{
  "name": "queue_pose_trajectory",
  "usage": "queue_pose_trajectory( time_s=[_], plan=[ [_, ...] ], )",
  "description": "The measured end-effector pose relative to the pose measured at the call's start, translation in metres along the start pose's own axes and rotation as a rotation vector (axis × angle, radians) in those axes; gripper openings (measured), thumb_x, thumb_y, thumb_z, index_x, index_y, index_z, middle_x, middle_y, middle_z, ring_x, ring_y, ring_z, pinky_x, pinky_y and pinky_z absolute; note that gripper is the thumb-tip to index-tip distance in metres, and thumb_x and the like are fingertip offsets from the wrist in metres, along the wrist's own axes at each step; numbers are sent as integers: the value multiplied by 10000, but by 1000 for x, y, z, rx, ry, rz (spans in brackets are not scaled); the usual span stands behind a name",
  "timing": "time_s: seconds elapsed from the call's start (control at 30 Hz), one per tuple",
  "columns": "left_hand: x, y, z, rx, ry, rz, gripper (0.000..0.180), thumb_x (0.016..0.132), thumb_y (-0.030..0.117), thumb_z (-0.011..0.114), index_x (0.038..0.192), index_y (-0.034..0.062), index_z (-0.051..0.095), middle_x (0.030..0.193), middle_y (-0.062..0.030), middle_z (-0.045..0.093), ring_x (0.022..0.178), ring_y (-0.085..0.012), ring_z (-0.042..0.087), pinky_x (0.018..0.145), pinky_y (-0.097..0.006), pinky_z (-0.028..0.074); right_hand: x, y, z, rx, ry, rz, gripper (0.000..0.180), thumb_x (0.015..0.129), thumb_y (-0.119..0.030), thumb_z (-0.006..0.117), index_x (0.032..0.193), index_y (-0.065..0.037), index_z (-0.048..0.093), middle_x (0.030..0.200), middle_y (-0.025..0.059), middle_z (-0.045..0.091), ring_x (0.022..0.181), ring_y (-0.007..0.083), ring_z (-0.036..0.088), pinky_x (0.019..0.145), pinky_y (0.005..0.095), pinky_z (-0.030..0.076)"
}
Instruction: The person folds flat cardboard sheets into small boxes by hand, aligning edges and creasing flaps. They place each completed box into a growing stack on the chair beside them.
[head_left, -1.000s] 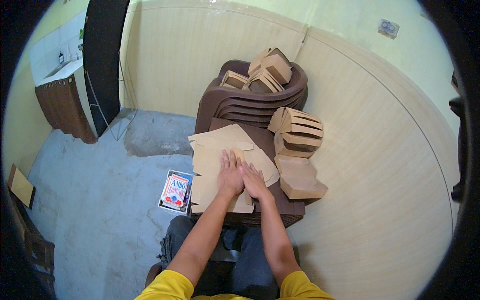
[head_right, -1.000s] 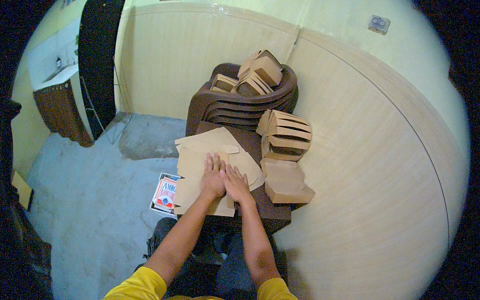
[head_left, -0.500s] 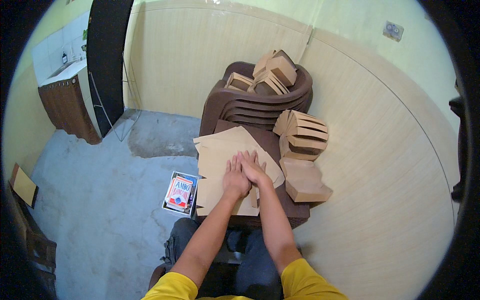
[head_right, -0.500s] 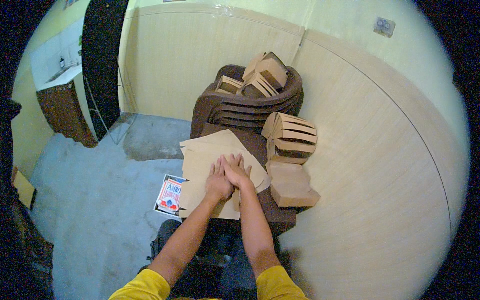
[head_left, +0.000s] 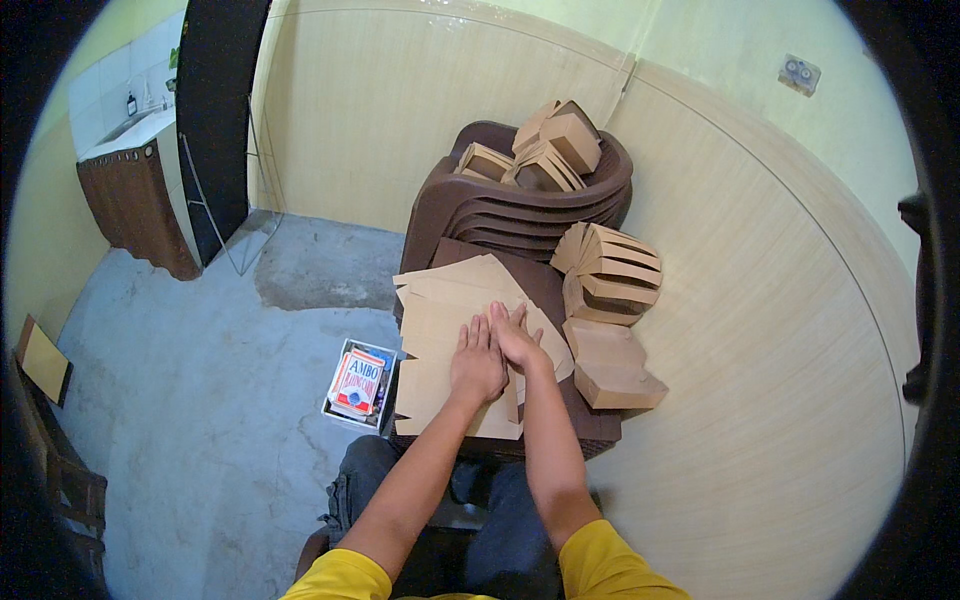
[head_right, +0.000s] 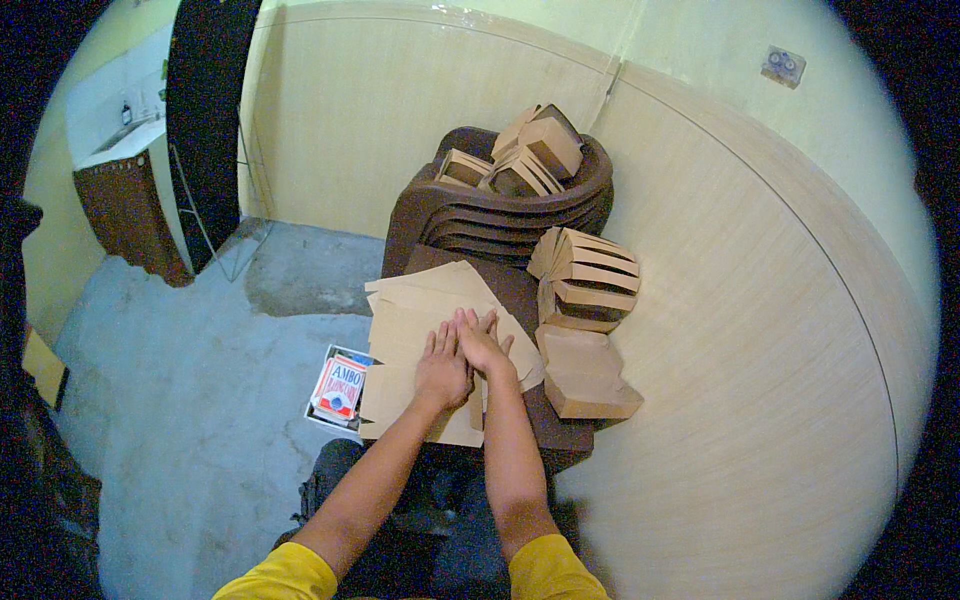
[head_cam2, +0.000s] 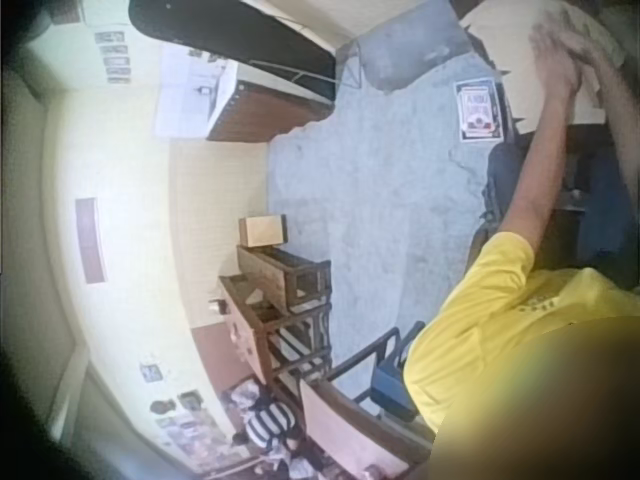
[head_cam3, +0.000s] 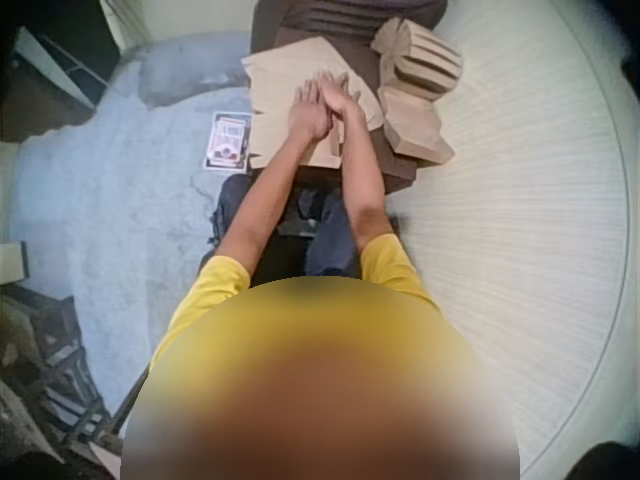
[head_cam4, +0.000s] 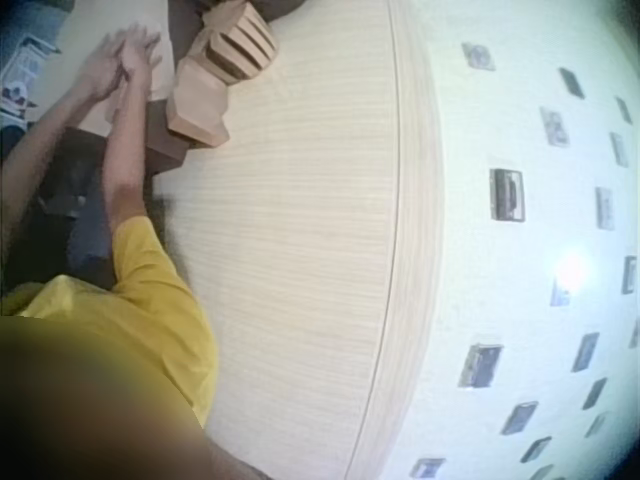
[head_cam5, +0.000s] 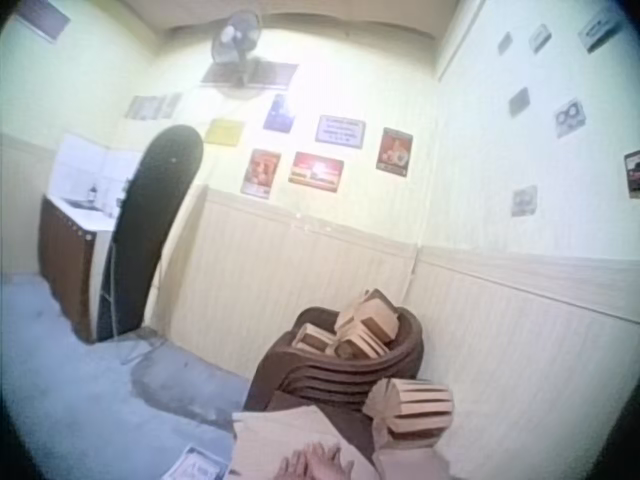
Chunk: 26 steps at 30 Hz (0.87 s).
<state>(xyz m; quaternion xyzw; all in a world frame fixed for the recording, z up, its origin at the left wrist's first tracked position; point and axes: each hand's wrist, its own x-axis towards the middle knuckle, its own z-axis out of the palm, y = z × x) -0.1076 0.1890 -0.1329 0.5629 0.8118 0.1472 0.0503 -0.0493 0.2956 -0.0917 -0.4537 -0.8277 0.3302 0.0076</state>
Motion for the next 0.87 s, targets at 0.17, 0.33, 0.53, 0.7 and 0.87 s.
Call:
queue_pose_trajectory(
  time_s=[0.17, 0.33, 0.53, 0.7, 0.87],
  plan=[
    [2, 2, 5, -20, 23, -16, 770, 1071, 337, 486, 1719, -14, 262, 1814, -232, 189, 1698, -360, 135, 1380, -519, 72, -15, 8, -8, 76, -34, -26, 857, 1103, -739, 91, 1777, -213, 151, 1838, 198, -34, 1699, 344, -121, 1320, 634, -115],
    [1, 3, 5, 105, -5, -30, 728, 1093, 298, 429, 1723, -16, 245, 1819, -229, 170, 1704, -347, 112, 1380, -512, 56, -57, 17, 7, 5, -70, -125, 823, 1108, -729, 89, 1777, -256, 160, 1843, 185, 10, 1699, 364, -95, 1325, 644, -83],
    [1, -5, 15, 58, -8, 0, 753, 1083, 320, 453, 1726, -8, 237, 1817, -214, 190, 1702, -346, 118, 1382, -496, 61, -29, 11, 18, -98, 3, -3, 851, 1099, -752, 107, 1780, -243, 119, 1837, 213, -11, 1702, 371, -61, 1318, 664, -76],
    [6, -5, 13, -142, 62, -15, 760, 1057, 350, 513, 1698, -7, 314, 1788, -215, 283, 1685, -394, 171, 1374, -541, 71, 20, 15, -1, 352, 46, 32, 974, 1100, -767, 147, 1760, -52, 118, 1836, 221, 24, 1707, 321, 82, 1344, 588, -52],
    [7, 5, 4, -74, 140, -317, 850, 1074, 467, 460, 1741, 19, 186, 1807, -182, 252, 1685, -442, 105, 1351, -642, 46, 2, 89, -3, 727, 174, -44, 996, 1126, -670, 415, 1749, -12, -2, 1721, 168, 436, 1572, 312, 454, 1363, 459, 157]
  ],
)
